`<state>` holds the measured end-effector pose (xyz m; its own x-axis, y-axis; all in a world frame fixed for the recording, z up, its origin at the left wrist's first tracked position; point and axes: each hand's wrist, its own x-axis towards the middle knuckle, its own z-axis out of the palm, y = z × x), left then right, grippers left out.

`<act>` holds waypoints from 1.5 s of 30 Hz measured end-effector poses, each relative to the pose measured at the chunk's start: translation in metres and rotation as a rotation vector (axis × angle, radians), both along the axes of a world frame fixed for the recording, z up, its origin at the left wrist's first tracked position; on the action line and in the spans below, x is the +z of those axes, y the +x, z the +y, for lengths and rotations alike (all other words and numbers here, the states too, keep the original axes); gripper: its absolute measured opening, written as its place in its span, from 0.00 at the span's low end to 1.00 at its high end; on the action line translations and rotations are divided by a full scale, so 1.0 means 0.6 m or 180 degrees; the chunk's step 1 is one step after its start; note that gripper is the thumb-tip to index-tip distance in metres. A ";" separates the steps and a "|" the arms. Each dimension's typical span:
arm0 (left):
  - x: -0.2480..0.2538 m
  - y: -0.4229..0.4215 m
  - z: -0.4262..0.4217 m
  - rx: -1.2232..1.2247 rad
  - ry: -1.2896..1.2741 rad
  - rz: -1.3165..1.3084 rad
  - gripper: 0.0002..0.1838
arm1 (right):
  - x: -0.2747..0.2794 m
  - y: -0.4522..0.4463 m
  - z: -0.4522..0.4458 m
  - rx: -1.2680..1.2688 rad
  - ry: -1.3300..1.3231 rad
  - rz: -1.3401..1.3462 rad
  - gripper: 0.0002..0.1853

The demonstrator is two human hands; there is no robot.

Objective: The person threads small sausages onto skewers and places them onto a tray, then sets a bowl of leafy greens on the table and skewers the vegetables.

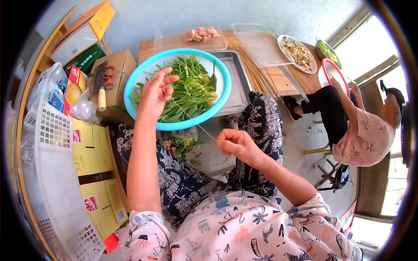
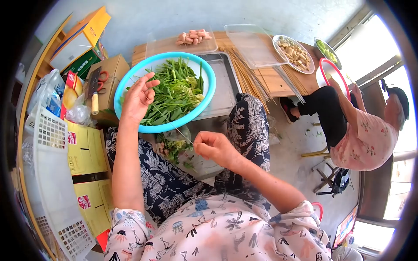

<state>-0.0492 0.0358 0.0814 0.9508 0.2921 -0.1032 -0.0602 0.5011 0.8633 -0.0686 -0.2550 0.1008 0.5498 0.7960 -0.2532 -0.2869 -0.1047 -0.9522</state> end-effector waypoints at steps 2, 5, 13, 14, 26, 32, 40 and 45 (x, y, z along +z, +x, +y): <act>-0.012 0.001 0.010 0.0021 -0.0215 -0.0123 0.19 | -0.003 -0.005 0.004 0.0162 -0.0280 -0.0175 0.06; -0.006 -0.007 0.018 -0.0077 -0.0573 -0.0330 0.17 | -0.006 0.002 -0.002 0.0380 -0.0270 -0.0251 0.14; -0.008 0.003 -0.046 -0.0690 -0.0527 -0.0335 0.17 | 0.024 0.020 0.044 -0.0151 -0.0371 -0.0687 0.16; -0.006 0.004 -0.059 -0.0785 -0.0459 -0.0320 0.17 | 0.024 0.022 0.055 -0.0134 -0.0354 -0.0693 0.16; -0.001 -0.003 -0.003 0.0488 0.0938 -0.0254 0.14 | -0.031 0.074 0.023 -0.0710 -0.0175 -0.0472 0.09; -0.009 -0.010 0.012 0.0734 0.1692 -0.0087 0.09 | -0.049 0.101 0.008 -0.1087 0.0120 -0.0536 0.09; -0.007 -0.009 -0.038 0.0409 0.4160 -0.0723 0.10 | -0.058 0.093 0.008 -0.1047 0.0170 -0.0488 0.09; -0.016 0.000 -0.050 0.0316 0.4478 -0.0596 0.11 | -0.057 0.092 0.004 -0.0991 0.0107 -0.0429 0.09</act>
